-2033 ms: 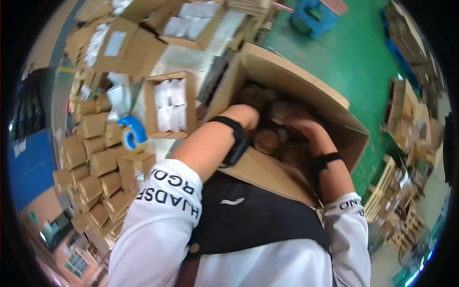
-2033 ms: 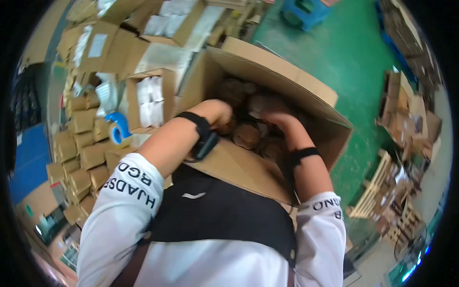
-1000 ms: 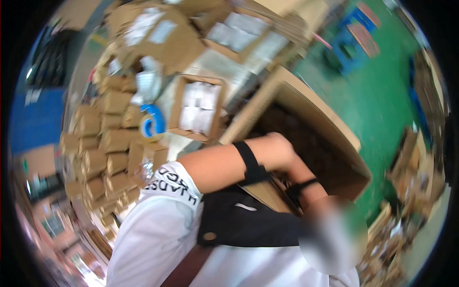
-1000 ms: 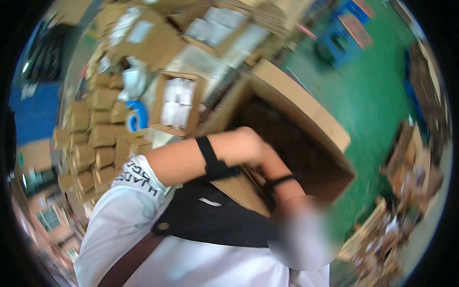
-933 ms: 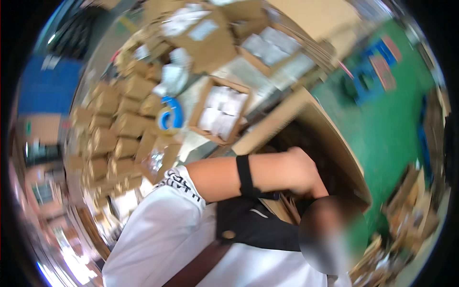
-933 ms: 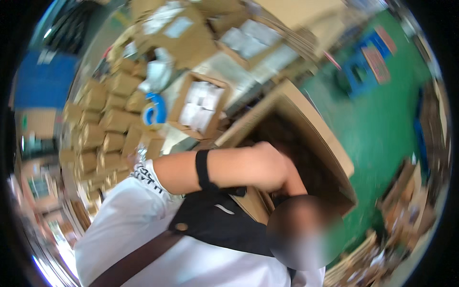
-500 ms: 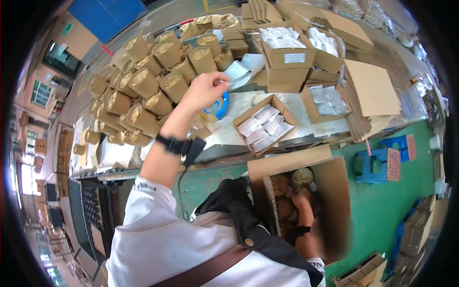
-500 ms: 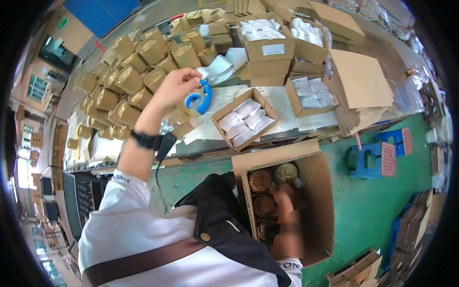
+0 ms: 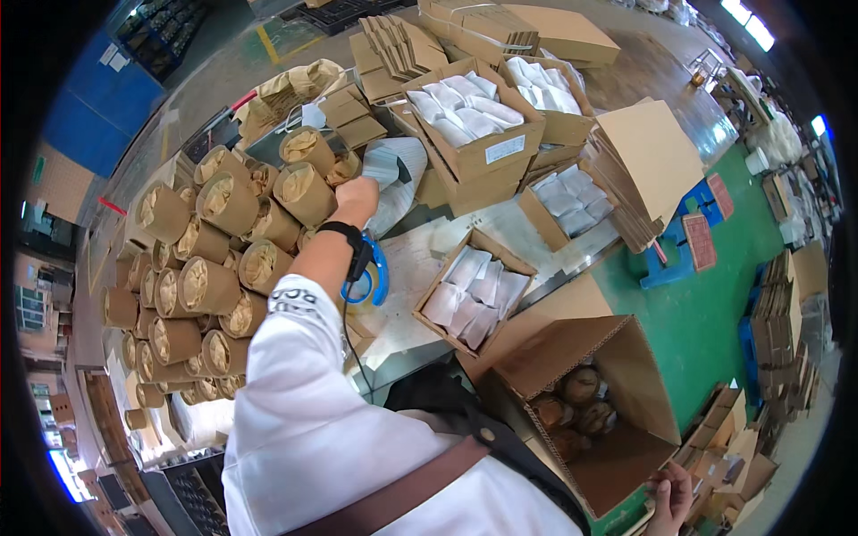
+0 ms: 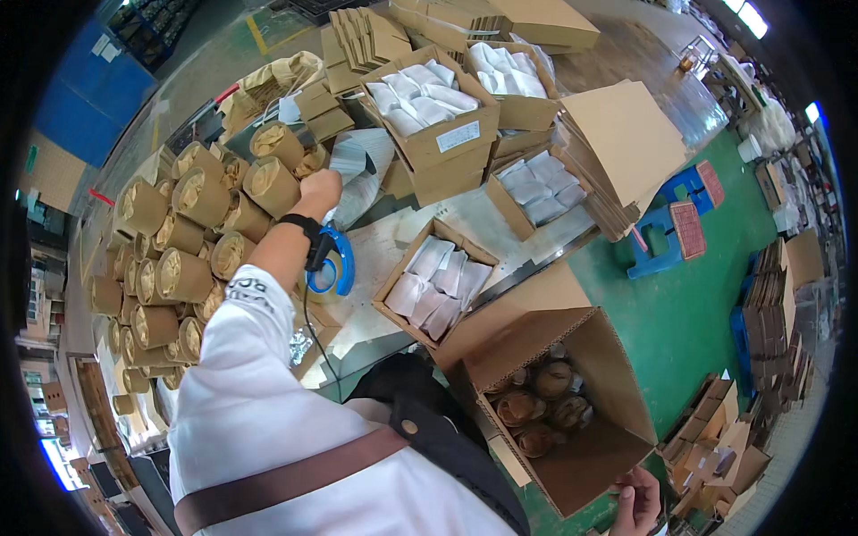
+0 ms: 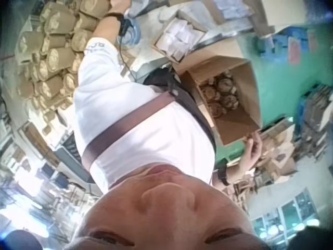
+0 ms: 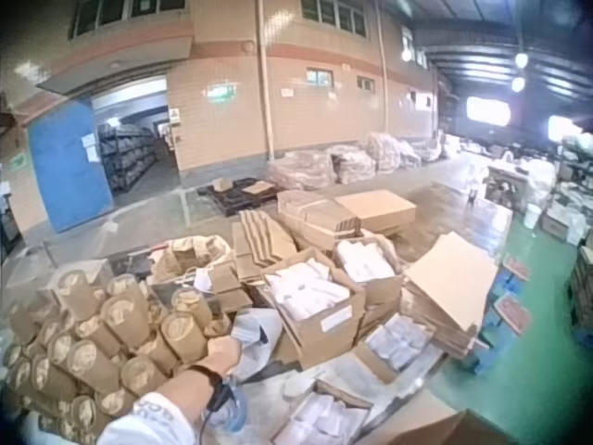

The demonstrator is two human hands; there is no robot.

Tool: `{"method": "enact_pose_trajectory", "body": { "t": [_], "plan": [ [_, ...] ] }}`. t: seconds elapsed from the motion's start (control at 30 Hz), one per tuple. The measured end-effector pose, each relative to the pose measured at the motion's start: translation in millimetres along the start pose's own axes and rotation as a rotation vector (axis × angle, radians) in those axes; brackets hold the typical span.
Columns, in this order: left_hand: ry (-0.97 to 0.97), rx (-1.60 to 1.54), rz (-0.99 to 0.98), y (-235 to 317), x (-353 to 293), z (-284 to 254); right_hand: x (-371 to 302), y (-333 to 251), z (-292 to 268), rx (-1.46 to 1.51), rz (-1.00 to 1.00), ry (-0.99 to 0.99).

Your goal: Packing items into cardboard boxes and sealing them with a tape dispenser.

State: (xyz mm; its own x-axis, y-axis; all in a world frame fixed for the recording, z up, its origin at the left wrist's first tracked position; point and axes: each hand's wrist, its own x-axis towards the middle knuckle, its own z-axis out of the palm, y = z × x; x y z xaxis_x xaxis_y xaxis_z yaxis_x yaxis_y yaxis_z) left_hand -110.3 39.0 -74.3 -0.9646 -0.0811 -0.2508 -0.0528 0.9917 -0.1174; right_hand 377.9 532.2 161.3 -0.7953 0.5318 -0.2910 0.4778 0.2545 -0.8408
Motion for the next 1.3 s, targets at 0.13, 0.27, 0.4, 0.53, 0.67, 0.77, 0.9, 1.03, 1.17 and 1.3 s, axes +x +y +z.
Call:
{"method": "enact_pose_trajectory", "body": {
  "t": [0.13, 0.27, 0.4, 0.53, 0.67, 0.77, 0.9, 1.03, 1.17, 1.3],
  "plan": [
    [0.191, -0.164, 0.033, -7, -10, -44, -4, -18, 39, 0.015, -0.091, 0.032],
    [0.222, -0.549, 0.312, -40, -12, 2, 36, -26, 90, 0.004, -0.202, -0.161],
    [0.557, -0.809, 0.169, -39, -80, -1, 50, -81, 134, -0.033, -0.221, -0.301],
    [-0.318, -0.216, 0.011, -6, -152, -7, 88, -148, 209, -0.223, -0.539, -0.793],
    [-0.077, -0.262, -0.068, 12, -154, 47, 139, -169, 374, -0.536, -0.954, -1.065],
    [-0.175, -0.419, -0.138, 24, -149, 54, 195, -125, 516, -0.675, -0.95, -0.74],
    [-0.134, -0.557, -0.184, 27, -164, 78, 211, -96, 623, -0.477, -0.786, -0.451],
    [-0.043, -0.49, -0.159, 26, -166, 89, 240, -90, 663, -0.609, -0.58, -0.746],
    [-0.016, -0.514, -0.091, 35, -178, 92, 273, -85, 663, -0.528, -0.516, -0.787],
    [-0.091, -0.503, -0.048, 43, -192, 98, 286, -103, 643, -0.371, -0.396, -0.815]
  ]
}}
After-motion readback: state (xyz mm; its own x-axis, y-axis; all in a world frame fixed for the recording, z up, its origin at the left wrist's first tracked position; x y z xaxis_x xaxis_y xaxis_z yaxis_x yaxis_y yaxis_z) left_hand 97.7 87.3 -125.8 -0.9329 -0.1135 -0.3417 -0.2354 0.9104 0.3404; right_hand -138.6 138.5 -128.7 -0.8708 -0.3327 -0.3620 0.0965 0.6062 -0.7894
